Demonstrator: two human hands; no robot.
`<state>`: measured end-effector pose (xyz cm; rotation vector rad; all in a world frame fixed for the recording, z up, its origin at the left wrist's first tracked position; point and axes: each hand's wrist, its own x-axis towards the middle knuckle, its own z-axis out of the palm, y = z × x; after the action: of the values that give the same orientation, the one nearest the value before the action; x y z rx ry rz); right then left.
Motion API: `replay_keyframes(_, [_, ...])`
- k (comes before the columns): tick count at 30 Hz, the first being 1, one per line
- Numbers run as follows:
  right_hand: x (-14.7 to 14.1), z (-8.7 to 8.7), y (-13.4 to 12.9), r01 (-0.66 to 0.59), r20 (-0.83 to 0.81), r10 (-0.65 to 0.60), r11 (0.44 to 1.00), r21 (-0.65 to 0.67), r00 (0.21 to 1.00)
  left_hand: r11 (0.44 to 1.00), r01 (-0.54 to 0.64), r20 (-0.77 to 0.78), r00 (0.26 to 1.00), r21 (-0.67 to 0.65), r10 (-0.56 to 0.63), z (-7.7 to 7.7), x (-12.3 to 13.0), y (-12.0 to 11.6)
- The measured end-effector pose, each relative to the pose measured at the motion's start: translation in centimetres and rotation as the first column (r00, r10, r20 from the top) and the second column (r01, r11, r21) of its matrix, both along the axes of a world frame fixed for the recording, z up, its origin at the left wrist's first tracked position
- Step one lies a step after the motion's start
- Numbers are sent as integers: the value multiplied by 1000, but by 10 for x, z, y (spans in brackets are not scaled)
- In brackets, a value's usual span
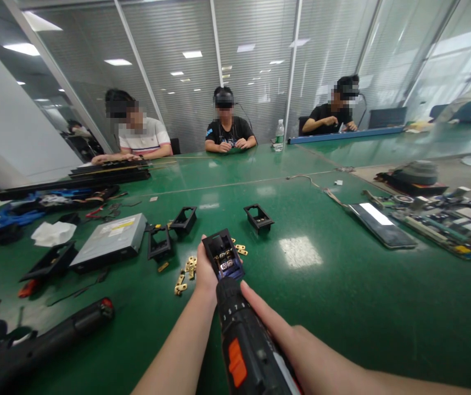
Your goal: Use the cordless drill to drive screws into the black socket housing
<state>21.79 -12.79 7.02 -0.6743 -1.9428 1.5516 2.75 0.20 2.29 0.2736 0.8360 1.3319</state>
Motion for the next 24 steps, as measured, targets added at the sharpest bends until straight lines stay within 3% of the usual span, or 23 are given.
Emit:
replay_keyframes(12, [-2,2,4,5,1,-5,1000,-8,1000,999,2,0,1000,-41,-2,3,1,0])
replay_keyframes(24, [-2,-4,1,0,13,0,1000,-16,1000,1000,15,-8,1000,22,-15,-17,-5,8])
